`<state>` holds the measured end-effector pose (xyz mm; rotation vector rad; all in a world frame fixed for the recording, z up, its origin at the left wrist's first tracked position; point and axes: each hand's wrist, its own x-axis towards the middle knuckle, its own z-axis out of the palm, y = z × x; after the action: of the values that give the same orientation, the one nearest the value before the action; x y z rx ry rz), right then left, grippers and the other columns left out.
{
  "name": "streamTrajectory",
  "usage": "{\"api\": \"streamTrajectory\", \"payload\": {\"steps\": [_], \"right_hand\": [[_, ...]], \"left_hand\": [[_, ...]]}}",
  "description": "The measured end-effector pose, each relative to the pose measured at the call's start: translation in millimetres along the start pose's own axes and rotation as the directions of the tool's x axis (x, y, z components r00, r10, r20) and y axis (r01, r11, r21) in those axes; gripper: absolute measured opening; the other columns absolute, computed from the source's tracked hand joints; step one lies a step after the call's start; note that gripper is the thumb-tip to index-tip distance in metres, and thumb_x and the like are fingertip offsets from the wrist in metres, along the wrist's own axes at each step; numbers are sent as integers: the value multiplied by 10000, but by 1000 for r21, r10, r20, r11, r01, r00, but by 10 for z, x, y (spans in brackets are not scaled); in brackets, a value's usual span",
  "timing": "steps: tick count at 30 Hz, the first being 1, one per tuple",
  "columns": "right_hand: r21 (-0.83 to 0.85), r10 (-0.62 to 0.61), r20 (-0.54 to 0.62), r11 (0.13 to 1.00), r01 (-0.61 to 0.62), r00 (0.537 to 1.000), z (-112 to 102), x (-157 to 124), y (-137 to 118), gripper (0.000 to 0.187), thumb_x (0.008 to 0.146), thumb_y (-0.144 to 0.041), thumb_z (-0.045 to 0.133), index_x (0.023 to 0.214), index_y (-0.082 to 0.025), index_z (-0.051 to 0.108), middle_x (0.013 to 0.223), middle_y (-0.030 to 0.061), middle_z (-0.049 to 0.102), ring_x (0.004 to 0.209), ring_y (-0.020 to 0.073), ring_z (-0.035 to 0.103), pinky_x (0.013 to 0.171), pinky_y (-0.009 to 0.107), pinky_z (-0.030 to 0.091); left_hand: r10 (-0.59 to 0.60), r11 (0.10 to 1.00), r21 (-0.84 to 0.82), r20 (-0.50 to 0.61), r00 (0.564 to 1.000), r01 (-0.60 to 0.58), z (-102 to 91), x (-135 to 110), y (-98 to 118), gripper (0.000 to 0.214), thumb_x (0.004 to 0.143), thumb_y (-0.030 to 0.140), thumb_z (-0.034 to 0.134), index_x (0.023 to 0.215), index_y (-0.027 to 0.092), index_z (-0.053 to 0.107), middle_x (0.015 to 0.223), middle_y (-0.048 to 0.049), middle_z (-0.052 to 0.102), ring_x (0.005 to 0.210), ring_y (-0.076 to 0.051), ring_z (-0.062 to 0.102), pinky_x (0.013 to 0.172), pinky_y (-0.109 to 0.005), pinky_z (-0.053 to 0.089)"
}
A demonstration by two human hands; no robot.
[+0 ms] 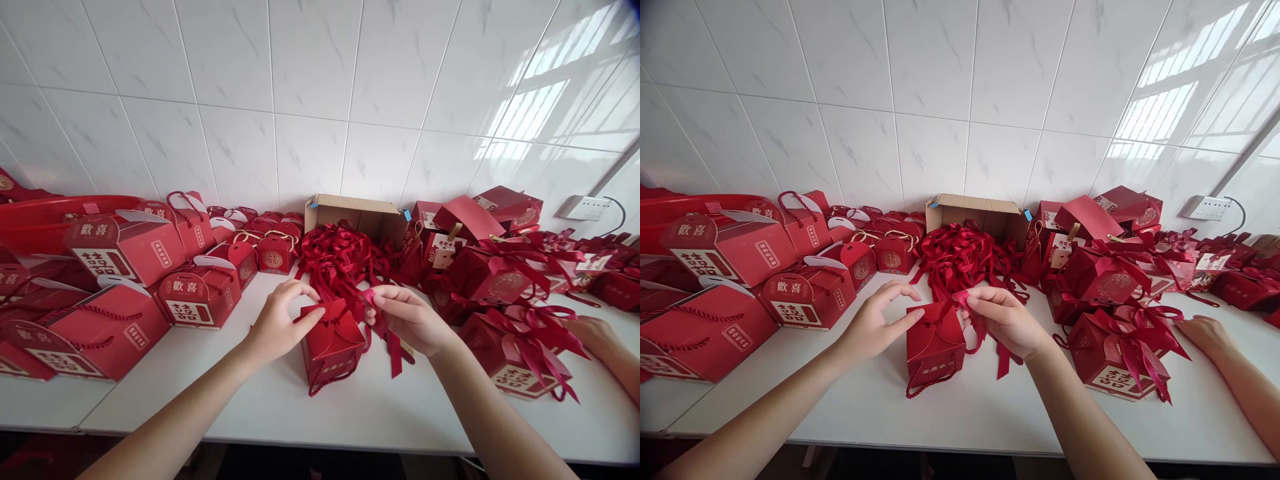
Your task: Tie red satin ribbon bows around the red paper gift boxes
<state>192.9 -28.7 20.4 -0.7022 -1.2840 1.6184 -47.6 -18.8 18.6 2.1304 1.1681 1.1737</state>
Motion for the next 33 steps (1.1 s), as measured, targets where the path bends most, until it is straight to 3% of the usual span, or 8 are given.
{"api": "streamTrajectory", "payload": {"steps": [6, 12, 15, 20, 24, 27, 30, 33], "right_hand": [[-198, -61, 30, 978, 66, 998, 217, 107, -41, 186, 805, -358, 709, 889, -197, 668, 791, 2, 642, 716, 111, 593, 706, 247, 488], [-440, 26, -24, 897, -34, 999, 135, 100, 101, 417, 807, -437, 675, 1131, -189, 585, 579, -65, 469, 490, 81, 408, 469, 214, 319], [-540, -2, -29, 841, -14, 1000, 156, 153, 242, 362, 827, -421, 640, 1098, -182, 643, 552, -68, 414, 473, 71, 340, 451, 213, 263], [-520, -121, -109, 853, 47, 987, 293, 246, 390, 225, 811, -390, 631, 805, -168, 665, 683, -3, 552, 557, 98, 439, 503, 235, 336], [-541, -249, -132, 829, 141, 959, 330, 237, 413, 181, 803, -360, 643, 758, -184, 641, 877, 44, 624, 734, 155, 552, 620, 267, 437], [-437, -181, -55, 889, 139, 982, 323, 219, 418, 217, 828, -403, 626, 864, -195, 679, 923, 57, 668, 804, 182, 611, 696, 295, 494], [-291, -77, -28, 955, 66, 997, 323, 224, 416, 257, 814, -434, 646, 913, -198, 678, 897, 49, 689, 796, 179, 645, 711, 296, 521], [-228, -22, -97, 974, 0, 995, 353, 256, 412, 213, 795, -397, 655, 822, -186, 653, 813, 32, 689, 717, 156, 643, 647, 257, 507]], "left_hand": [[-8, 985, -170, 137, 990, 31, 100, 143, 241, 147, 809, 332, 643, 885, 209, 667, 929, -33, 717, 911, -219, 649, 840, -319, 482], [124, 992, 47, -123, 985, -119, 140, 184, 145, 62, 764, 159, 608, 752, 197, 654, 764, -3, 702, 758, -183, 627, 794, -324, 463], [121, 993, 18, -124, 985, -120, 142, 176, 159, 80, 760, 147, 585, 743, 197, 645, 742, 8, 686, 741, -165, 617, 768, -297, 467], [-4, 998, -66, -21, 1000, 3, 17, 62, 46, 113, 756, 245, 624, 864, 217, 642, 914, -14, 683, 918, -195, 616, 848, -312, 455], [-234, 966, -128, -63, 970, 225, -55, -113, -229, 222, 757, 392, 630, 863, 210, 562, 949, -33, 622, 943, -217, 600, 827, -338, 460], [-385, 902, -168, 104, 917, 397, -22, -203, -371, 339, 775, 527, 595, 771, 195, 521, 776, 0, 574, 737, -173, 577, 711, -307, 457], [-438, 823, -245, 301, 847, 513, -5, -226, -398, 440, 786, 607, 542, 670, 185, 501, 602, 32, 492, 580, -135, 485, 569, -263, 396], [-458, 790, -294, 302, 836, 538, -72, -215, -322, 443, 752, 569, 612, 592, 181, 470, 537, 56, 405, 526, -104, 395, 515, -235, 320]]}}
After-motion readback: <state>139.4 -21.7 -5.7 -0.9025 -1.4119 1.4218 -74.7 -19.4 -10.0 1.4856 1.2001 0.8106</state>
